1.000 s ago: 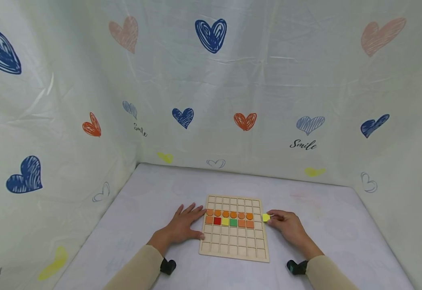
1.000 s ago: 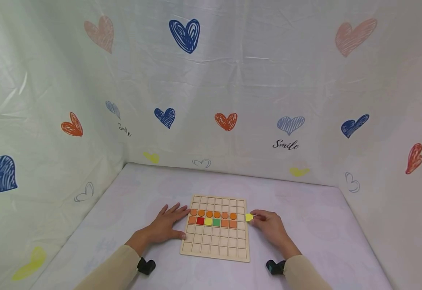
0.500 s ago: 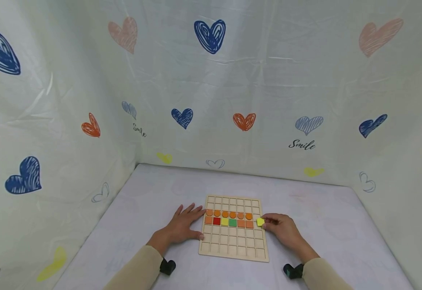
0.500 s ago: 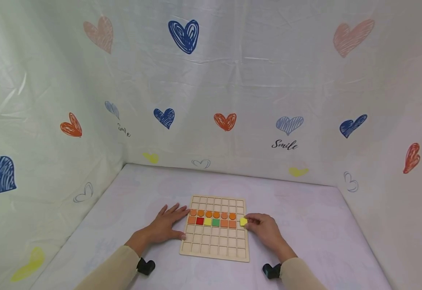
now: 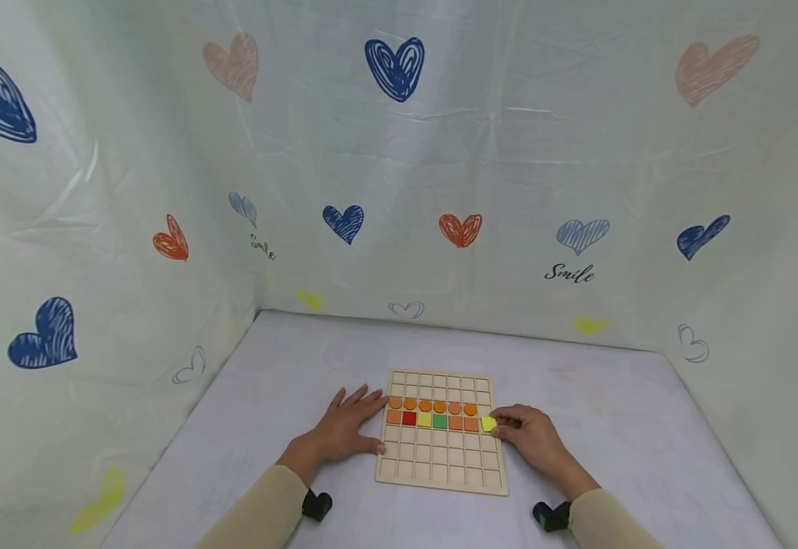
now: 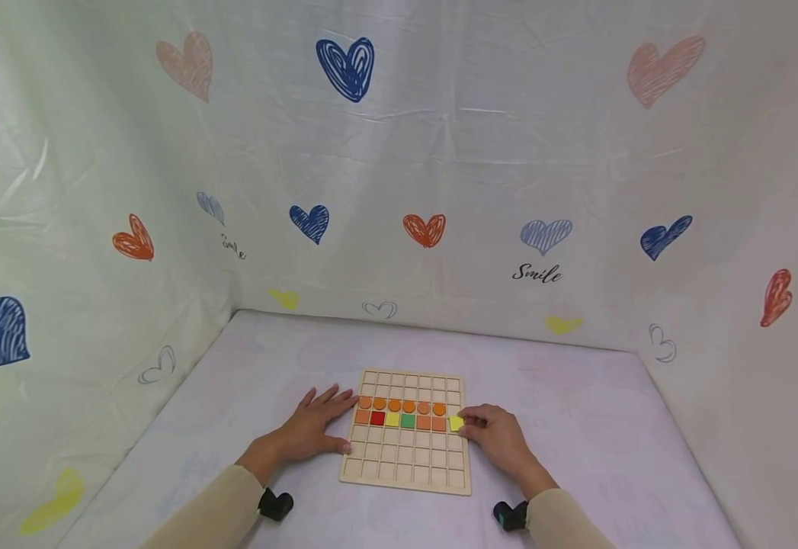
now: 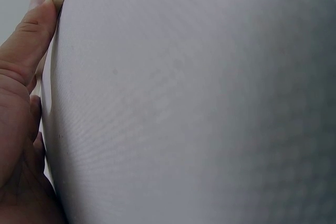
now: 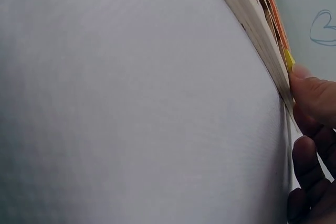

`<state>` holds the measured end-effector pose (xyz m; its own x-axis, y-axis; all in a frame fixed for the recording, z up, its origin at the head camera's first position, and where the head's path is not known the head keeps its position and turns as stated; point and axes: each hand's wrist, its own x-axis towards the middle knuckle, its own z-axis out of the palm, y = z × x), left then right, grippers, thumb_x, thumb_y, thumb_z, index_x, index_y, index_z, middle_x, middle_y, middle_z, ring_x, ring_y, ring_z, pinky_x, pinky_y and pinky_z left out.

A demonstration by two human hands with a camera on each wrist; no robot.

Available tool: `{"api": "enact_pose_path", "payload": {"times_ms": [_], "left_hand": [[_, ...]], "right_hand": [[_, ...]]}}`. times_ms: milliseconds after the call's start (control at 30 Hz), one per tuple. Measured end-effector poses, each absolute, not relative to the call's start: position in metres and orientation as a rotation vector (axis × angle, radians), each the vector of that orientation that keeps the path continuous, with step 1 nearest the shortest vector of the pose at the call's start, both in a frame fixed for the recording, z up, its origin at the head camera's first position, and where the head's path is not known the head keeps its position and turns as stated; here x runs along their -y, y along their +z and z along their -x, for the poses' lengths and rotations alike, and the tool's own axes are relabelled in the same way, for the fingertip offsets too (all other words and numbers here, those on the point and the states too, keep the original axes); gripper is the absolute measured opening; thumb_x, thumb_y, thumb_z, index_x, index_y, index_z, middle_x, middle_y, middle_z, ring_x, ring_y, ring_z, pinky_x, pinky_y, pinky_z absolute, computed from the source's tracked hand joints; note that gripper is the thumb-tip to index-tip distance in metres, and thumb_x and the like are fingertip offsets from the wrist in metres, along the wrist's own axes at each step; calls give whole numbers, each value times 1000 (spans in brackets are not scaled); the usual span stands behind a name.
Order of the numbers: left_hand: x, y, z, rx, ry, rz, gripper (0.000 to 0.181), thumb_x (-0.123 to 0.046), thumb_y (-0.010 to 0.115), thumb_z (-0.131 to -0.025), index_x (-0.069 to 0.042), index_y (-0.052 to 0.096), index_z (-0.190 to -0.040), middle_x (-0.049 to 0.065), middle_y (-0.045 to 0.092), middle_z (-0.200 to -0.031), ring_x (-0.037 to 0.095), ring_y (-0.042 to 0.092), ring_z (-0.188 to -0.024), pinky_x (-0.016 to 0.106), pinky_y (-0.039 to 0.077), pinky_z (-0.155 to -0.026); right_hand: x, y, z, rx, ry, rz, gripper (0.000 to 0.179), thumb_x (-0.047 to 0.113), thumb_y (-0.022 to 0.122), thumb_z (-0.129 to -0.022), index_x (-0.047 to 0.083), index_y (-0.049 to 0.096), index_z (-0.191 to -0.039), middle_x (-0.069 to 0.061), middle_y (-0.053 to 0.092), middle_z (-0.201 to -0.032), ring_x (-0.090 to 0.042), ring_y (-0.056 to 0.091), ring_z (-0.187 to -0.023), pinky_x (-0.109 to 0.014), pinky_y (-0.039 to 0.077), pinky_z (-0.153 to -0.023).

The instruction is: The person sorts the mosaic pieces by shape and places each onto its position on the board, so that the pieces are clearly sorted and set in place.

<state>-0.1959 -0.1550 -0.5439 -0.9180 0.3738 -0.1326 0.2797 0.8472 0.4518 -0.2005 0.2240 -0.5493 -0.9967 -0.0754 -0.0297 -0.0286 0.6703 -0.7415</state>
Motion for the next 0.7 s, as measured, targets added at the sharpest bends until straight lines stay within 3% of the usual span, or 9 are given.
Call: {"api": "enact_pose_path", "payload": {"times_ms": [700], "left_hand": [[155,-539,195,-2803,660,-503,94,-56,84,-83,-25,44,-162,1,39,-170,32,20,-163,61,4,-133]], "right_hand": [[-222,-544,198,-2798,-1274,132,25,13,88,-84,11,82,-108,4,68,-89,-14,53,-81,-22,45,-67]]}}
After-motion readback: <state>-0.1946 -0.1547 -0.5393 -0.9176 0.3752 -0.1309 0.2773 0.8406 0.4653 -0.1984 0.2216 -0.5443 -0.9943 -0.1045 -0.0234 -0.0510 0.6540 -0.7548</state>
